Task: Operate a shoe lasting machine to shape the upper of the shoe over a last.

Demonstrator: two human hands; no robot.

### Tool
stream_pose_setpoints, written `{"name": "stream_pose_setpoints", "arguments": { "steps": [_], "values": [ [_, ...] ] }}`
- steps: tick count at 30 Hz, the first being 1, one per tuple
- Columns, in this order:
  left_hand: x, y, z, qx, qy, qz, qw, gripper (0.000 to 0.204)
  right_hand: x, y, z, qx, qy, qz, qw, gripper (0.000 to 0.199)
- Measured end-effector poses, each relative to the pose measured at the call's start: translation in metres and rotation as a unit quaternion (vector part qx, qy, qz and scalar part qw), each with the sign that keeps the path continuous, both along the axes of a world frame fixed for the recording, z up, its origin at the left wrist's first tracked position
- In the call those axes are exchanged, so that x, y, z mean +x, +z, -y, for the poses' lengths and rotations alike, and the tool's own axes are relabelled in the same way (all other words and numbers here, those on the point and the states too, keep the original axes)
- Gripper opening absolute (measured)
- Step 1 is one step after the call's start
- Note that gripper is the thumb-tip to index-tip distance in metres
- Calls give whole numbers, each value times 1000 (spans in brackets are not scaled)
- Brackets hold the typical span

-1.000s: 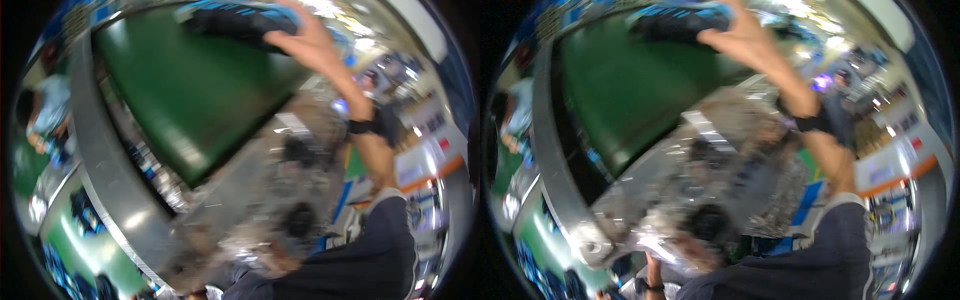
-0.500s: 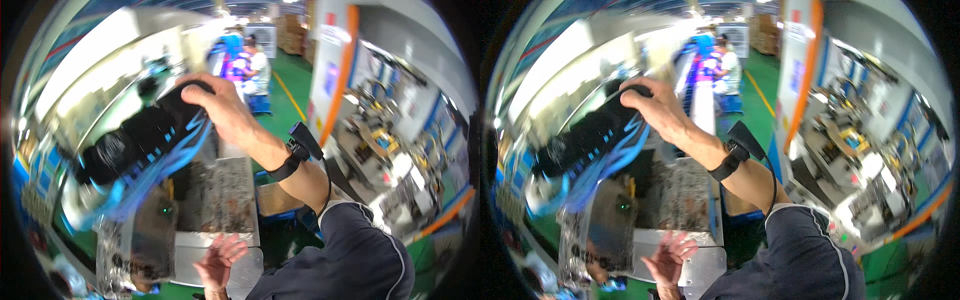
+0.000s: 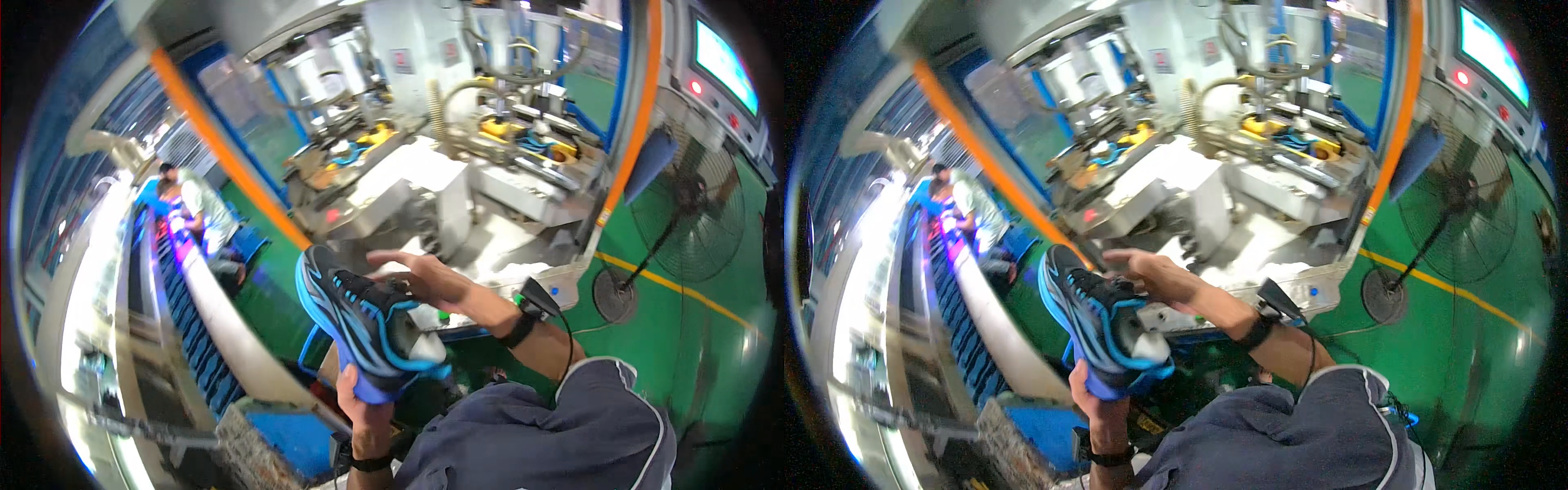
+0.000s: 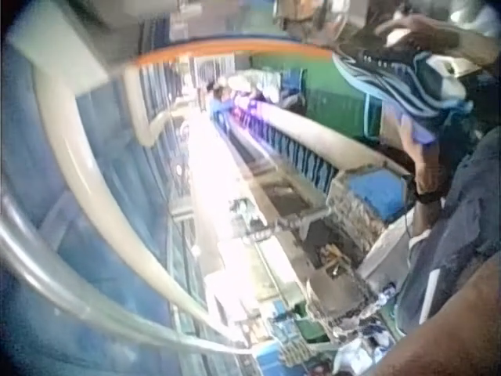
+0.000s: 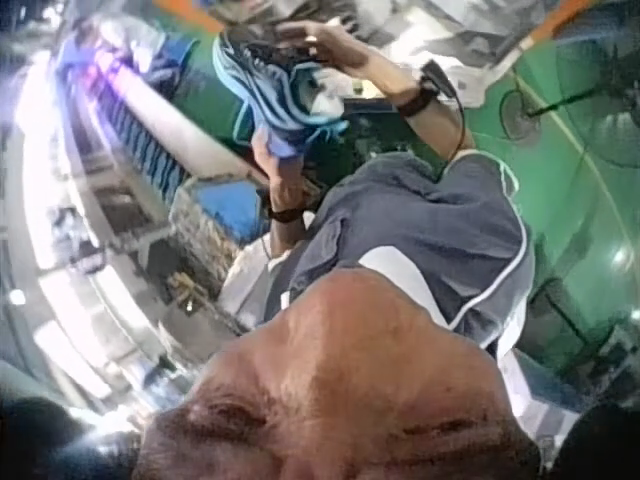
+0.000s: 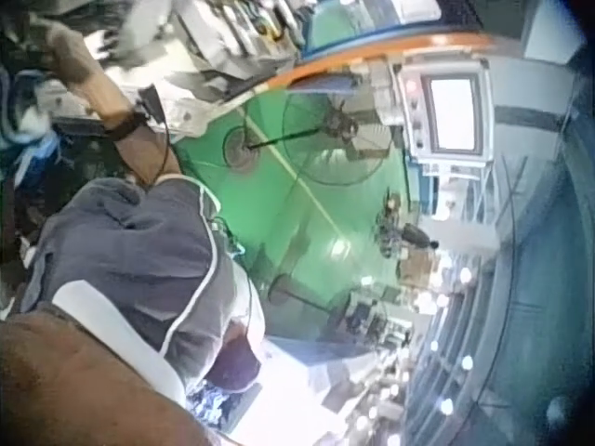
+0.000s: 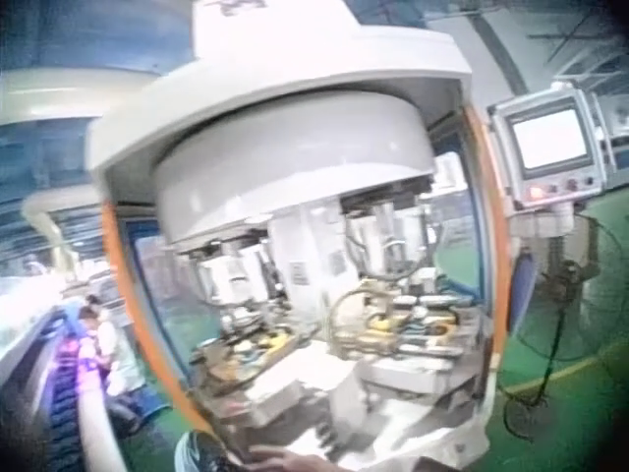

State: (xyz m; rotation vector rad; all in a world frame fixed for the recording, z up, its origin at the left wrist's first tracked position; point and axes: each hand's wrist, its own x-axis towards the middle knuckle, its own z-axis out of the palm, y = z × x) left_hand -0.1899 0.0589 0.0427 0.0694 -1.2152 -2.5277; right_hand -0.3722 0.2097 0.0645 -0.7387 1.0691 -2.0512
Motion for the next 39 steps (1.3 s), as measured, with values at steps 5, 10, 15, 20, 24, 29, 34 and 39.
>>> {"name": "stream_pose_setpoints", "arguments": {
  "steps": [5, 10, 15, 20, 24, 29, 34, 39],
  "values": [
    [-129, -3, -97, -240, -80, 69, 965, 93, -41, -60, -125, 101, -303, -66, 945, 71],
    [-276, -17, -195, -388, -241, 78, 886, 81, -121, -111, -279, 143, -469, -22, 871, 65],
    [-473, -109, -295, -421, -137, 94, 892, 72, -181, -122, -389, 141, -656, -12, 741, 68],
    [-603, -190, -339, -580, -35, 159, 798, 70, -181, -117, -443, 236, -713, 2, 660, 64],
    [-656, -215, -343, -634, 59, 215, 740, 53, -190, -102, -450, 286, -727, -35, 624, 63],
    [-666, -204, -290, -439, 10, 189, 878, 26, -285, -41, -437, 405, -711, -65, 571, 58],
    [-569, -150, -210, 12, -137, 284, 949, 23, -448, -26, -399, 539, -519, -157, 644, 54],
    [-390, -100, -118, -57, -122, 296, 946, 30, -545, -94, -280, 686, -277, -221, 635, 71]
  ]
}}
